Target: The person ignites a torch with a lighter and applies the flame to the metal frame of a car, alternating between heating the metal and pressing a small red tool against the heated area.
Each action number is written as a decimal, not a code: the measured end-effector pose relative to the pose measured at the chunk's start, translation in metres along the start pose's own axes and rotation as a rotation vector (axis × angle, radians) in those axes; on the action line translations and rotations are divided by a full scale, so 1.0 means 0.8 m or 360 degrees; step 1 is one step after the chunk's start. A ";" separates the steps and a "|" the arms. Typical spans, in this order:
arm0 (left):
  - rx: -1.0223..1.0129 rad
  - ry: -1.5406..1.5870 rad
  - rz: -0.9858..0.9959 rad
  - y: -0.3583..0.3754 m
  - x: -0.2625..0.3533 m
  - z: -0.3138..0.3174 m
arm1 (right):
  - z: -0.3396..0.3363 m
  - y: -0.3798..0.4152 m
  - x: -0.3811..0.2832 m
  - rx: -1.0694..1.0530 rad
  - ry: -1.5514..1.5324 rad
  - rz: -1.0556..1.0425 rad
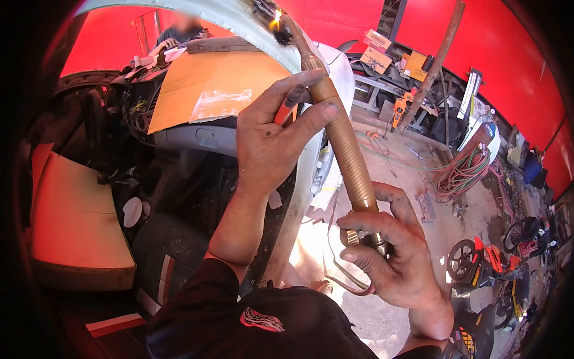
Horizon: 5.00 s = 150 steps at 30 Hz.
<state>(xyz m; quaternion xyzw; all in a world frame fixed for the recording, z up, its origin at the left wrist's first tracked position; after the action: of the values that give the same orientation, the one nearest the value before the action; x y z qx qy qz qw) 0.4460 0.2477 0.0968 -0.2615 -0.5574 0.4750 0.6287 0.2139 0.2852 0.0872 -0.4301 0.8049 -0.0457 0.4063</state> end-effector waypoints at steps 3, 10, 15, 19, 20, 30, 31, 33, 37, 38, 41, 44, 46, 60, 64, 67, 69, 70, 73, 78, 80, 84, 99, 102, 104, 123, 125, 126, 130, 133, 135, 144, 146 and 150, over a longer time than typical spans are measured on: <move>0.0000 0.0000 -0.0027 0.001 -0.005 0.000 | 0.001 -0.001 0.003 -0.0006 -0.0012 0.0032; 0.0001 -0.0002 -0.0028 -0.001 -0.003 0.000 | 0.002 -0.002 0.002 -0.0005 -0.0059 0.0047; 0.0011 -0.0038 0.0051 -0.001 0.004 0.000 | 0.000 0.000 0.000 -0.0003 0.0020 -0.0009; 0.0003 -0.0033 0.0059 -0.001 0.006 0.000 | 0.001 0.000 0.001 0.0018 0.0011 -0.0034; -0.0004 -0.0039 0.0057 -0.001 0.005 0.000 | 0.001 0.000 0.002 0.0018 0.0005 -0.0024; 0.0003 -0.0058 -0.0029 0.000 -0.005 0.002 | 0.002 -0.001 0.006 0.0015 -0.0053 0.0040; 0.0003 -0.0060 -0.0019 0.000 -0.004 0.002 | 0.002 -0.001 0.005 0.0012 -0.0058 0.0037; 0.0005 -0.0065 0.0015 0.000 -0.001 0.002 | 0.001 -0.001 0.005 0.0012 -0.0045 0.0012; 0.0018 -0.0081 0.0048 -0.001 0.007 0.001 | 0.000 0.000 0.003 0.0020 0.0007 -0.0045; 0.0023 -0.0085 0.0041 -0.001 0.008 0.001 | -0.001 -0.001 0.001 0.0021 0.0014 -0.0053; 0.0020 -0.0066 0.0053 0.000 0.008 0.001 | -0.001 -0.001 -0.001 0.0015 0.0021 -0.0085; 0.0018 -0.0050 0.0033 0.000 0.008 0.001 | -0.001 0.000 -0.001 0.0021 0.0003 -0.0065; 0.0015 -0.0054 0.0025 0.000 0.009 0.001 | -0.001 0.000 0.000 0.0021 0.0004 -0.0054; 0.0004 -0.0029 0.0026 -0.001 0.008 0.000 | -0.002 -0.001 -0.001 0.0010 0.0014 -0.0075; 0.0003 -0.0047 0.0013 -0.001 0.009 0.000 | 0.000 0.001 0.000 0.0012 -0.0022 -0.0041; -0.0004 -0.0050 0.0032 -0.001 0.007 -0.001 | 0.000 0.000 0.000 0.0008 -0.0009 -0.0056; -0.0008 -0.0043 0.0040 -0.001 0.006 -0.001 | -0.001 0.000 0.000 0.0006 -0.0007 -0.0057; -0.0009 -0.0042 0.0037 -0.001 0.006 -0.001 | 0.000 0.000 -0.001 0.0007 -0.0015 -0.0050; -0.0016 -0.0032 0.0034 -0.001 0.005 -0.001 | 0.000 0.000 -0.002 0.0011 -0.0023 -0.0042; -0.0011 0.0004 0.0027 -0.001 0.004 0.000 | -0.001 -0.001 -0.002 0.0010 0.0003 -0.0042; -0.0004 -0.0004 0.0016 -0.001 0.004 0.000 | 0.000 -0.001 -0.001 0.0009 0.0001 -0.0040; -0.0003 -0.0027 0.0020 -0.001 0.004 0.000 | 0.000 0.000 0.001 0.0017 -0.0005 -0.0029; 0.0005 -0.0086 0.0018 -0.001 0.003 0.001 | 0.002 -0.002 0.006 0.0040 0.0035 -0.0039; 0.0007 -0.0073 0.0008 -0.001 0.002 0.001 | 0.003 -0.003 0.006 0.0047 0.0009 -0.0031; 0.0015 -0.0043 -0.0013 0.000 0.000 0.001 | 0.003 -0.003 0.007 0.0042 -0.0010 -0.0020; 0.0005 -0.0072 0.0002 0.001 -0.005 0.001 | 0.003 -0.004 0.010 0.0043 -0.0020 -0.0016; 0.0004 -0.0044 -0.0004 0.001 -0.007 0.000 | 0.001 -0.003 0.010 0.0006 -0.0040 0.0002; 0.0003 -0.0042 -0.0009 0.002 -0.008 0.000 | 0.001 -0.003 0.010 0.0004 -0.0041 0.0007; 0.0000 -0.0028 -0.0024 0.002 -0.008 0.000 | 0.001 -0.003 0.011 -0.0003 -0.0049 0.0017; 0.0001 -0.0024 -0.0027 0.001 -0.009 0.001 | 0.002 -0.002 0.010 -0.0005 -0.0057 0.0029; 0.0002 -0.0022 -0.0027 0.001 -0.010 0.000 | 0.002 -0.003 0.010 -0.0004 -0.0059 0.0036; -0.0010 -0.0029 -0.0051 0.002 -0.012 -0.001 | 0.004 -0.001 0.010 -0.0021 -0.0077 0.0055; 0.0003 -0.0031 -0.0069 0.003 -0.013 0.000 | 0.004 -0.001 0.011 -0.0026 -0.0076 0.0051; -0.0002 -0.0029 -0.0079 0.004 -0.014 0.001 | 0.004 -0.002 0.010 -0.0029 -0.0057 0.0051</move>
<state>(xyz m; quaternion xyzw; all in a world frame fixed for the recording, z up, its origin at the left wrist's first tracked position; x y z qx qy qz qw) 0.4454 0.2390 0.0894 -0.2438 -0.5697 0.4612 0.6351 0.2146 0.2792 0.0805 -0.4217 0.8046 -0.0242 0.4173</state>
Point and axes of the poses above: each hand's wrist, its own y-axis away from the middle knuckle, its own z-axis out of the palm, x = y × z, the point moved 4 cm from there along -y, towards the middle knuckle, and after that the axes turned 12 degrees about y, right-handed, at the moved point
